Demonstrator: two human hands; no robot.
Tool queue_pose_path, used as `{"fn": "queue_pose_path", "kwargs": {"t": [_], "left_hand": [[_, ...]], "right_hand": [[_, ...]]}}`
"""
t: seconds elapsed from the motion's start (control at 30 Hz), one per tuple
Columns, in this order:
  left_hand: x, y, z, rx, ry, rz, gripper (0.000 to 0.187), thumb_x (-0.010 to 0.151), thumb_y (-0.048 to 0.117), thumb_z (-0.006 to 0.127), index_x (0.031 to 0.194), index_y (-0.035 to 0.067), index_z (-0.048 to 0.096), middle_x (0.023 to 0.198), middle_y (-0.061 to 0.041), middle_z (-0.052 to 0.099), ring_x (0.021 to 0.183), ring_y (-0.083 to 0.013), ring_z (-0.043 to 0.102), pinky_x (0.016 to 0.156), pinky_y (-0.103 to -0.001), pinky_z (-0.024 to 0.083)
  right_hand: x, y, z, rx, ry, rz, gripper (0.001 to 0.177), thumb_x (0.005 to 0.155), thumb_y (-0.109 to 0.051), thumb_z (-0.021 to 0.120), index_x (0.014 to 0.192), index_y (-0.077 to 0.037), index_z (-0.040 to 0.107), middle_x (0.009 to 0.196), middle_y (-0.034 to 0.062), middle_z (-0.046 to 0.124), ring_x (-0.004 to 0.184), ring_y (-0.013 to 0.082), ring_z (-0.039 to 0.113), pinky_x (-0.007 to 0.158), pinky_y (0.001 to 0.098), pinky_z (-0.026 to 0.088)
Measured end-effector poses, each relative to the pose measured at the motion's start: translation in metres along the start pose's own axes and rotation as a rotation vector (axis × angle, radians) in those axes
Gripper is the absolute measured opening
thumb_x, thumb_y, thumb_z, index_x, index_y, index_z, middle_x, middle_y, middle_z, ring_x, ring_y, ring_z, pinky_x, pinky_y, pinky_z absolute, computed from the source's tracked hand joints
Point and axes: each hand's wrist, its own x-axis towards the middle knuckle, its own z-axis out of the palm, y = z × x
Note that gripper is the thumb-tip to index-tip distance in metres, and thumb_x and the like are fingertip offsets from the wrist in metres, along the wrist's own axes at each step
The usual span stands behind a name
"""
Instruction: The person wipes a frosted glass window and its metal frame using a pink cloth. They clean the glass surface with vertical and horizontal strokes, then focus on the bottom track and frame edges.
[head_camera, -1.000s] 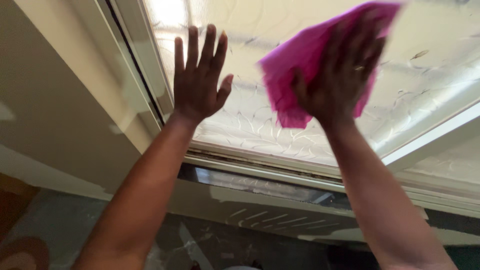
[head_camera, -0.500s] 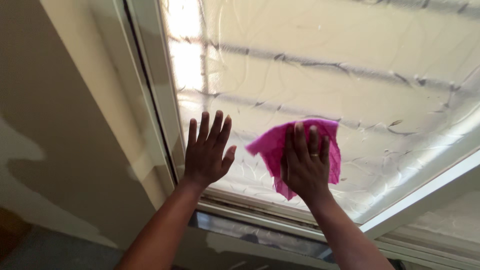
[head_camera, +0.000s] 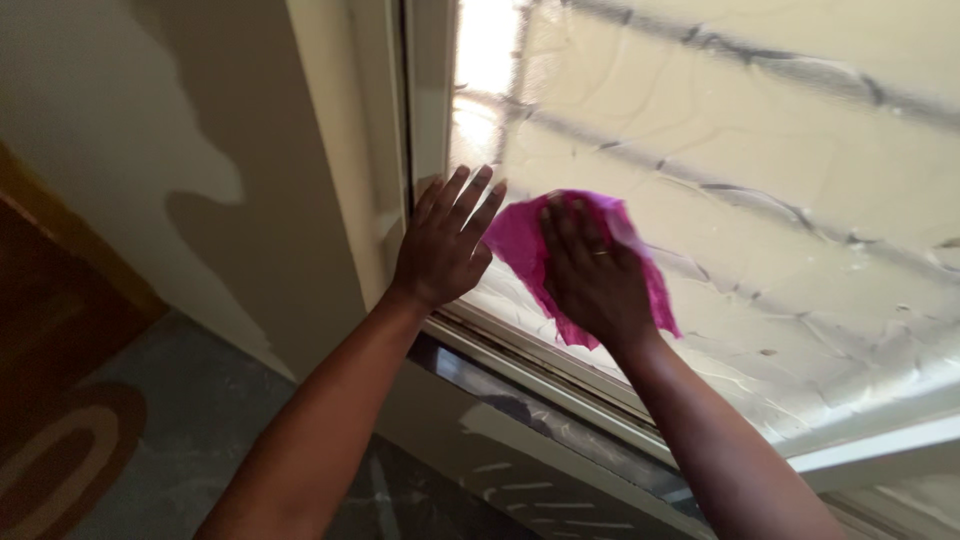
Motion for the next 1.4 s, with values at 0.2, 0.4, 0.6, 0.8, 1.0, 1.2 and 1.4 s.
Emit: {"fn": "queue_pose_path", "kwargs": {"t": [0.2, 0.4, 0.6, 0.8, 1.0, 1.2, 1.4], "left_hand": [[-0.052, -0.024, 0.01, -0.085, -0.084, -0.092, 0.045, 0.091, 0.007, 0.061, 0.136, 0.008, 0.057, 0.134, -0.014, 0.06, 0.126, -0.0361, 0.058, 0.111, -0.05, 0.046], [-0.086, -0.035, 0.021, -0.134, -0.083, -0.04, 0.048, 0.087, 0.002, 0.058, 0.135, 0.01, 0.059, 0.137, -0.012, 0.059, 0.132, -0.0355, 0.055, 0.114, -0.047, 0.047], [-0.091, -0.044, 0.025, -0.169, -0.18, 0.038, 0.062, 0.087, 0.006, 0.061, 0.148, 0.011, 0.049, 0.154, -0.012, 0.046, 0.145, -0.0372, 0.043, 0.12, -0.05, 0.038], [-0.102, -0.044, 0.033, -0.118, -0.236, 0.043, 0.079, 0.082, 0.004, 0.061, 0.158, 0.017, 0.041, 0.162, -0.012, 0.04, 0.15, -0.0352, 0.037, 0.121, -0.052, 0.036], [-0.106, -0.047, 0.044, -0.063, -0.204, 0.069, 0.08, 0.083, 0.005, 0.064, 0.159, 0.02, 0.043, 0.16, -0.012, 0.043, 0.148, -0.0368, 0.041, 0.122, -0.053, 0.039], [-0.108, -0.04, 0.041, -0.011, -0.167, 0.063, 0.076, 0.087, 0.009, 0.066, 0.158, 0.024, 0.046, 0.16, -0.012, 0.046, 0.147, -0.0373, 0.045, 0.119, -0.055, 0.041], [-0.112, -0.041, 0.043, 0.005, -0.145, 0.079, 0.075, 0.091, 0.006, 0.065, 0.161, 0.024, 0.043, 0.163, -0.014, 0.044, 0.148, -0.0394, 0.045, 0.122, -0.056, 0.04]], "right_hand": [[0.0, -0.028, 0.029, -0.017, -0.08, -0.24, 0.057, 0.102, -0.014, 0.047, 0.158, -0.005, 0.044, 0.163, 0.0104, 0.044, 0.15, 0.0197, 0.044, 0.116, 0.0325, 0.042], [-0.015, -0.07, 0.089, 0.115, -0.313, -0.363, 0.06, 0.1, -0.013, 0.042, 0.158, -0.003, 0.038, 0.163, 0.015, 0.039, 0.15, 0.0231, 0.038, 0.121, 0.0354, 0.033], [-0.043, -0.101, 0.112, 0.098, -0.479, -0.43, 0.062, 0.098, -0.014, 0.039, 0.158, -0.001, 0.034, 0.163, 0.0181, 0.035, 0.15, 0.0261, 0.033, 0.123, 0.0383, 0.024], [-0.095, -0.102, 0.1, 0.239, -0.512, -0.389, 0.063, 0.096, -0.01, 0.039, 0.158, -0.007, 0.033, 0.164, 0.0154, 0.033, 0.151, 0.026, 0.03, 0.125, 0.0409, 0.022], [-0.118, -0.098, 0.084, 0.578, -0.597, -0.145, 0.081, 0.082, 0.001, 0.044, 0.161, -0.01, 0.031, 0.165, 0.0154, 0.034, 0.151, 0.0259, 0.035, 0.123, 0.0395, 0.029], [-0.119, -0.1, 0.075, 0.641, -0.552, -0.078, 0.074, 0.087, -0.003, 0.046, 0.16, -0.007, 0.031, 0.165, 0.0153, 0.035, 0.15, 0.0294, 0.038, 0.122, 0.0423, 0.032], [-0.13, -0.103, 0.069, 0.796, -0.589, 0.024, 0.071, 0.09, -0.005, 0.048, 0.16, -0.011, 0.035, 0.166, 0.0118, 0.037, 0.149, 0.0294, 0.039, 0.12, 0.0424, 0.032]]}}
